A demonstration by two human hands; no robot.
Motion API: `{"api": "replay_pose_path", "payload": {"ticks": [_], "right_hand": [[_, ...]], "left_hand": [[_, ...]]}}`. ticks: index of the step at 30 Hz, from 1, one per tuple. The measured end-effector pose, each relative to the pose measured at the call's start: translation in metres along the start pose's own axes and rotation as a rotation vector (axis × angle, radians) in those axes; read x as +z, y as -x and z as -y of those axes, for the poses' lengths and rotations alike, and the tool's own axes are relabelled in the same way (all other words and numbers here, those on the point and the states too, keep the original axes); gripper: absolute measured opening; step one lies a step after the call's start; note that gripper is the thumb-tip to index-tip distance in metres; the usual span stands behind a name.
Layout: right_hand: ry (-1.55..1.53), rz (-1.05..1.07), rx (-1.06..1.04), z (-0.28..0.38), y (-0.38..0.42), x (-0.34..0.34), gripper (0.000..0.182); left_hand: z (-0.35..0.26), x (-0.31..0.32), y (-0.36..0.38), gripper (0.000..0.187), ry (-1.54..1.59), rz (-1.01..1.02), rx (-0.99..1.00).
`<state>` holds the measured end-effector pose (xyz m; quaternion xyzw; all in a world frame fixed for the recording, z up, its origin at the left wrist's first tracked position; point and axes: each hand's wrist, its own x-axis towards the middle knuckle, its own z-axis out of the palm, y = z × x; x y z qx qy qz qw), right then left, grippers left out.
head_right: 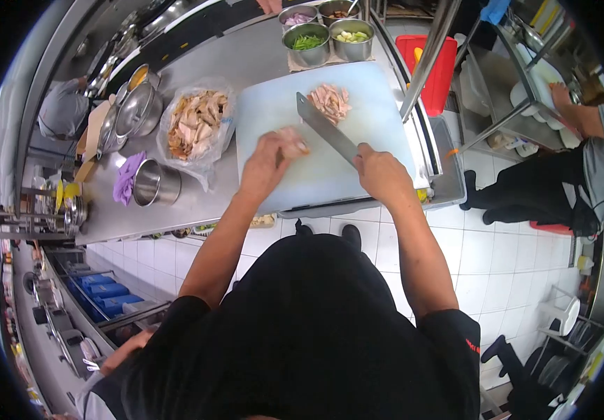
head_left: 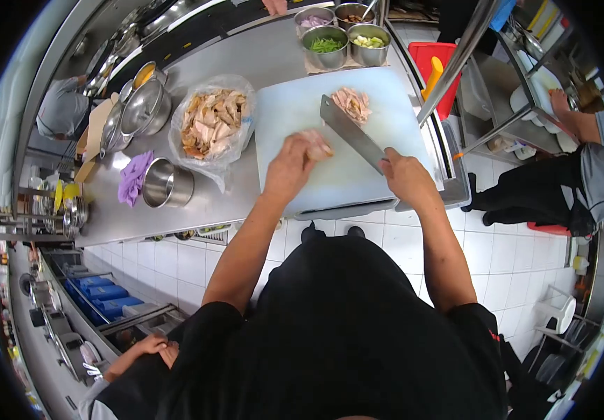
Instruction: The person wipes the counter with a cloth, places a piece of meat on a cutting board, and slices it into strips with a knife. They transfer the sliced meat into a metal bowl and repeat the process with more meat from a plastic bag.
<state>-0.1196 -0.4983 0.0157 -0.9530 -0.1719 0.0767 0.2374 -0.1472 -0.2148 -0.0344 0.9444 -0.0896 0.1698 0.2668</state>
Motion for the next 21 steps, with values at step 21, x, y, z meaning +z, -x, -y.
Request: {"api": "replay_pose_path", "payload": {"ticks": [21], "right_hand": [[0.01,0.117,-0.118,0.015,0.005,0.019,0.022]], "left_hand": [[-0.005,0.019,0.015,0.057,0.009,-0.149,-0.066]]}}
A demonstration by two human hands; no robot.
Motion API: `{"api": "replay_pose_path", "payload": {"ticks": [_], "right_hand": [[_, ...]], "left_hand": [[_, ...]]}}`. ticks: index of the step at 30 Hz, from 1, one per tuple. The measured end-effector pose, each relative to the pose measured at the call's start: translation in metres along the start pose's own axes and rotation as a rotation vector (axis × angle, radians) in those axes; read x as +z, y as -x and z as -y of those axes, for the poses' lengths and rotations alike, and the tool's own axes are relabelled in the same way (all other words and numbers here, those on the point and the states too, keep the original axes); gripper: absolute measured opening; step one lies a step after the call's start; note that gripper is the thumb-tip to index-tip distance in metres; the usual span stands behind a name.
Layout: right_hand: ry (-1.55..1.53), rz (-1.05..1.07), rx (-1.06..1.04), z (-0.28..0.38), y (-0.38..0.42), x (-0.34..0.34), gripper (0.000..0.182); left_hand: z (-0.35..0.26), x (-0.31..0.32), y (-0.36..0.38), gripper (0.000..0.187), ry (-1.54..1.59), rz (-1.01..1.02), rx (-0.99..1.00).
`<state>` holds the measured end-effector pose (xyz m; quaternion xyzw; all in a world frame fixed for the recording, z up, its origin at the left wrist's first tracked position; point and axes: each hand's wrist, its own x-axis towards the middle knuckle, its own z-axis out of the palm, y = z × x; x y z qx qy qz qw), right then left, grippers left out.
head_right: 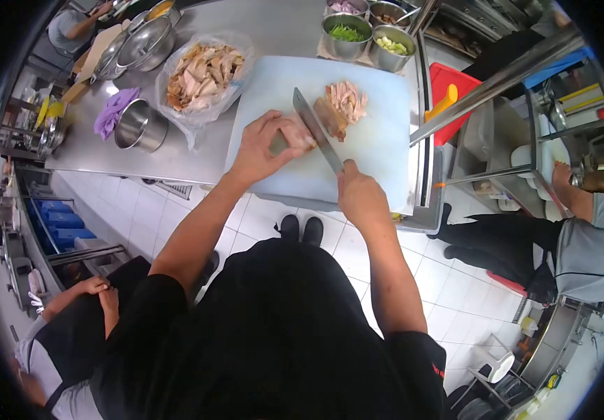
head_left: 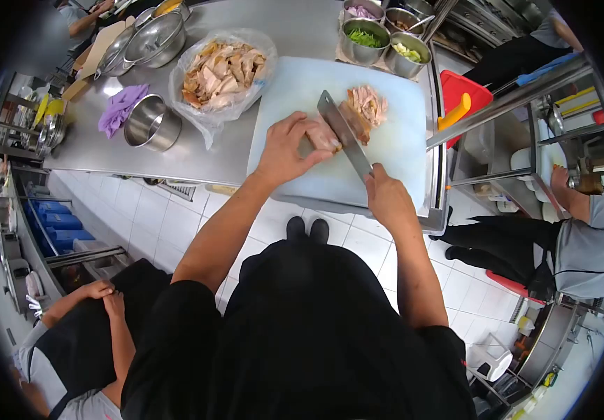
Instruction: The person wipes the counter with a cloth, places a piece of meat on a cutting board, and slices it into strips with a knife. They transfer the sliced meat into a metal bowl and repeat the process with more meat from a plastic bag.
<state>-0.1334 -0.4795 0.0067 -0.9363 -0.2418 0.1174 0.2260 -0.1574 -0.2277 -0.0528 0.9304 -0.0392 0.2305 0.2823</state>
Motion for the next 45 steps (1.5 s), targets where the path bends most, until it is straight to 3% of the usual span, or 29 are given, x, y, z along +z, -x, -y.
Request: {"api": "replay_pose_path", "payload": {"ticks": [2,5,8,12,15,20,23,32,35,38,45], "right_hand": [[0.021,0.005,0.01,0.004,0.001,-0.002,0.022],[0.09,0.047,0.108,0.027,0.009,-0.004,0.022],[0.026,-0.037,0.046,0.013,0.001,0.003,0.024],[0.055,-0.064,0.011,0.01,-0.007,-0.016,0.025],[0.174,-0.048,0.131,0.047,-0.016,-0.037,0.025],[0.293,-0.057,0.0,0.066,-0.046,-0.036,0.027],[0.342,0.015,-0.008,0.067,-0.04,-0.043,0.027],[0.131,-0.186,0.128,0.034,0.005,-0.029,0.026],[0.086,-0.168,0.196,0.039,0.007,-0.032,0.026],[0.08,-0.231,0.205,0.043,0.01,-0.041,0.026],[0.131,-0.304,0.229,0.037,0.024,-0.062,0.025]], "left_hand": [[0.008,0.005,-0.005,0.047,0.071,-0.019,-0.064],[0.015,0.013,-0.007,0.037,0.174,0.026,0.002],[0.012,0.011,-0.01,0.031,0.211,-0.044,0.045],[0.013,0.006,-0.018,0.027,0.224,0.043,0.187],[0.013,0.007,-0.016,0.024,0.193,0.024,0.191],[0.015,0.007,-0.022,0.019,0.202,-0.034,0.228],[0.018,0.01,-0.021,0.019,0.193,-0.016,0.177],[0.02,0.006,-0.022,0.03,0.183,-0.051,0.218],[0.026,0.011,-0.026,0.042,0.46,-0.105,0.037],[0.036,0.007,-0.063,0.053,0.486,-0.105,-0.076],[0.022,0.03,-0.155,0.048,0.179,0.191,0.132]]}}
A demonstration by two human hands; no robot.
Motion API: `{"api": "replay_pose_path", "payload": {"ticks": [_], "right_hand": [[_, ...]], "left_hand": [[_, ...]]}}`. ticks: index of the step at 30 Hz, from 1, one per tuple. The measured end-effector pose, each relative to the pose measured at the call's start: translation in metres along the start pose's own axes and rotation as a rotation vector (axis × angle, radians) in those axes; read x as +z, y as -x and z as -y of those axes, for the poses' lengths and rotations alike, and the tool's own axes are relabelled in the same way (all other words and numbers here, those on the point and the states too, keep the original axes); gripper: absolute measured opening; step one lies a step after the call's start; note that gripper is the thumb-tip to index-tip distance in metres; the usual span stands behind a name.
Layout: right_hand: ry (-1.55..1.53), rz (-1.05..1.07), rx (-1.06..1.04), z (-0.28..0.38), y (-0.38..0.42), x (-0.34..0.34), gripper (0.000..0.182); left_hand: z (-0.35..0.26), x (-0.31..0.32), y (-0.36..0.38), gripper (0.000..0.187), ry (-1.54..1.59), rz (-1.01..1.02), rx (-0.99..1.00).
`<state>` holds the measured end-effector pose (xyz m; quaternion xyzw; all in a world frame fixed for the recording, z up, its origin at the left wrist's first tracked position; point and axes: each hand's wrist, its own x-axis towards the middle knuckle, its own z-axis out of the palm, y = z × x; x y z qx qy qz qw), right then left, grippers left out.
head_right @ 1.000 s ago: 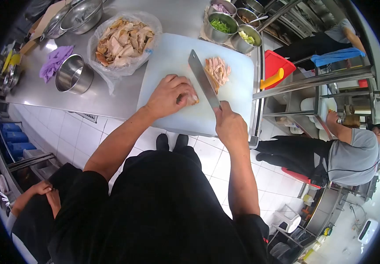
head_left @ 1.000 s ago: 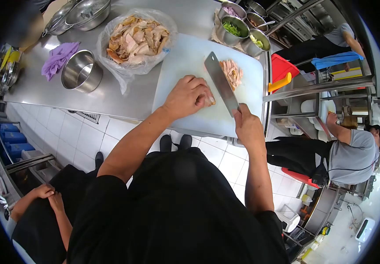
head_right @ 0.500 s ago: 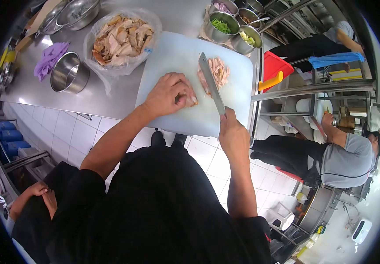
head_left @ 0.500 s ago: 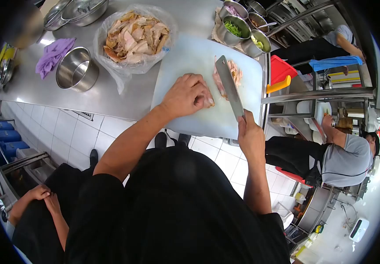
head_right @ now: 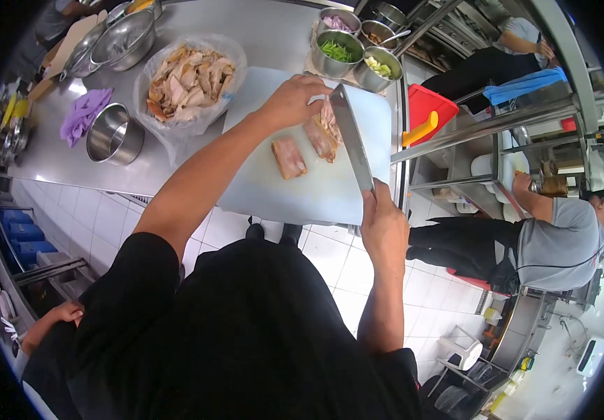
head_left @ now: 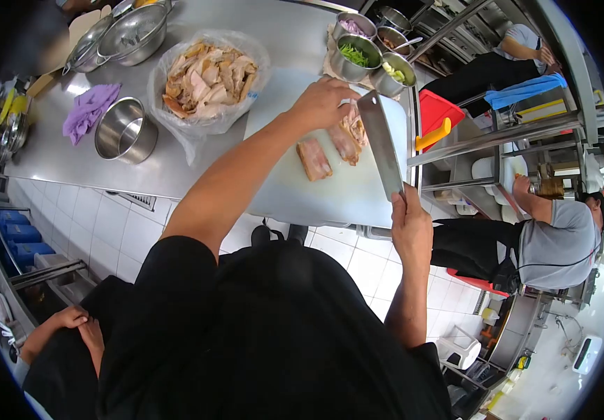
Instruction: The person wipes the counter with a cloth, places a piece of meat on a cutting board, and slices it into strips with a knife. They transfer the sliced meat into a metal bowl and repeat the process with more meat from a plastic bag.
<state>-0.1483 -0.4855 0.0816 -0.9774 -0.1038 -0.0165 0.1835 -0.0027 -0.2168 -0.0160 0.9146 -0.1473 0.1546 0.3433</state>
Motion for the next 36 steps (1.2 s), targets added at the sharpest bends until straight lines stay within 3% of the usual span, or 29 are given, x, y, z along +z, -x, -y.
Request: {"api": "replay_pose_path", "payload": {"ticks": [2,5,8,12,20,29,33,36], "right_hand": [[-0.057,0.008,0.052,-0.001,0.007,-0.01,0.026],[-0.168,0.04,0.092,-0.008,0.017,-0.011,0.028],[-0.136,0.127,0.001,-0.02,0.019,0.009,0.027],[0.023,0.207,-0.16,-0.027,0.007,0.044,0.022],[0.135,0.205,-0.368,0.036,-0.04,0.03,0.023],[0.245,0.378,-0.283,0.019,-0.032,-0.001,0.021],[0.163,0.363,-0.344,0.005,-0.048,0.05,0.031],[0.166,0.327,-0.235,0.017,-0.047,0.076,0.036]], "left_hand": [[0.007,0.01,-0.007,0.043,0.003,0.068,-0.016],[0.015,-0.004,0.012,0.04,0.057,-0.106,-0.072],[0.003,-0.037,0.059,0.033,0.239,-0.02,-0.323],[-0.006,-0.012,0.129,0.026,0.142,-0.141,-0.156],[-0.029,0.01,0.129,0.027,-0.218,-0.209,-0.098],[-0.029,0.012,0.13,0.027,-0.149,-0.243,-0.083],[-0.025,0.012,0.13,0.026,-0.126,-0.215,-0.085],[-0.021,0.013,0.127,0.025,-0.124,-0.241,-0.08]]}}
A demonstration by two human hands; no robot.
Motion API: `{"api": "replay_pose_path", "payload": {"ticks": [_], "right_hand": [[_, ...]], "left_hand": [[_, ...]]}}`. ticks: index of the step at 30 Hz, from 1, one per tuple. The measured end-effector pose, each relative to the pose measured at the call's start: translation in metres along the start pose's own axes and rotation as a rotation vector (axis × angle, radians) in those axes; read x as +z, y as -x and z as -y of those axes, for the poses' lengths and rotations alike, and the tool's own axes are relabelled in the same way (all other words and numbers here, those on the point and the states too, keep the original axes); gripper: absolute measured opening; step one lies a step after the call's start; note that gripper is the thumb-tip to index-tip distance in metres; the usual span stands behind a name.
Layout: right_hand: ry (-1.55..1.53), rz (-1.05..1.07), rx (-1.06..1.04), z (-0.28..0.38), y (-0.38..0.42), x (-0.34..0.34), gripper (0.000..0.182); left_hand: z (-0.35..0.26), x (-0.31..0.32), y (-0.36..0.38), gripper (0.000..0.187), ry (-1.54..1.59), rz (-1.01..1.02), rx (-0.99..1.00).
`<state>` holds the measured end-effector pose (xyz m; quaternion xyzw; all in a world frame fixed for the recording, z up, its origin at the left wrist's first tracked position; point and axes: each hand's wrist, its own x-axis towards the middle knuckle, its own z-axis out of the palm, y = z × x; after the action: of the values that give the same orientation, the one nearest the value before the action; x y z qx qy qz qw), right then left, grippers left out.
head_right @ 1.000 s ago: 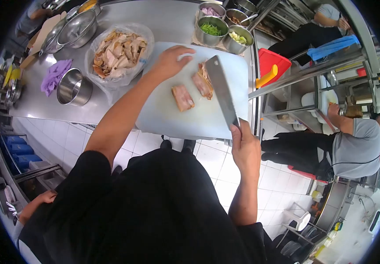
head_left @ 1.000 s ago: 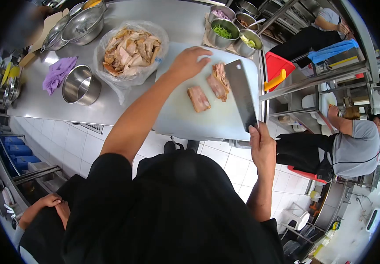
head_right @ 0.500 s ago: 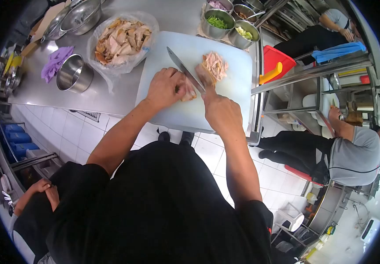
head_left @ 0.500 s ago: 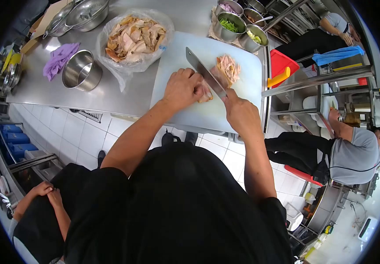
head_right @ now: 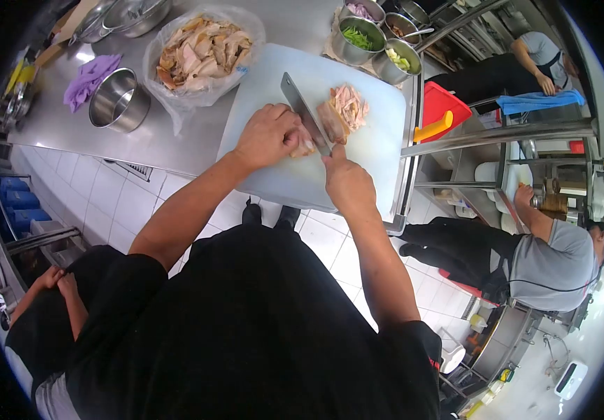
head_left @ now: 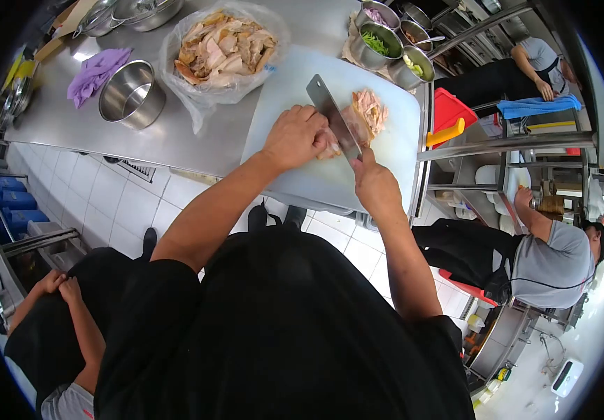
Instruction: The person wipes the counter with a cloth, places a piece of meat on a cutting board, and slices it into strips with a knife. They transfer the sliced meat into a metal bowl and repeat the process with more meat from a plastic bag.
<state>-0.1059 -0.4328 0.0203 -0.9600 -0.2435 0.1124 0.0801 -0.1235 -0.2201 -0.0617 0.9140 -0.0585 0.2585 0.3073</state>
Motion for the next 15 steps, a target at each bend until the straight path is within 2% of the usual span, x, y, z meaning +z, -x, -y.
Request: {"api": "replay_pose_path", "payload": {"ticks": [3,9,13,15], "right_hand": [[-0.017,-0.037,-0.079,-0.008,-0.005,0.002,0.04],[0.043,0.037,-0.076,-0.002,0.006,-0.021,0.041],[-0.018,0.017,0.022,0.012,-0.005,0.006,0.03],[-0.027,-0.046,-0.052,0.011,-0.017,0.005,0.029]], "left_hand": [[0.002,0.002,0.0,0.022,-0.011,-0.034,0.003],[-0.001,0.003,0.004,0.023,-0.033,-0.032,0.05],[-0.001,0.003,0.008,0.024,-0.04,0.025,0.013],[-0.001,0.003,0.006,0.024,-0.051,0.022,0.004]]}}
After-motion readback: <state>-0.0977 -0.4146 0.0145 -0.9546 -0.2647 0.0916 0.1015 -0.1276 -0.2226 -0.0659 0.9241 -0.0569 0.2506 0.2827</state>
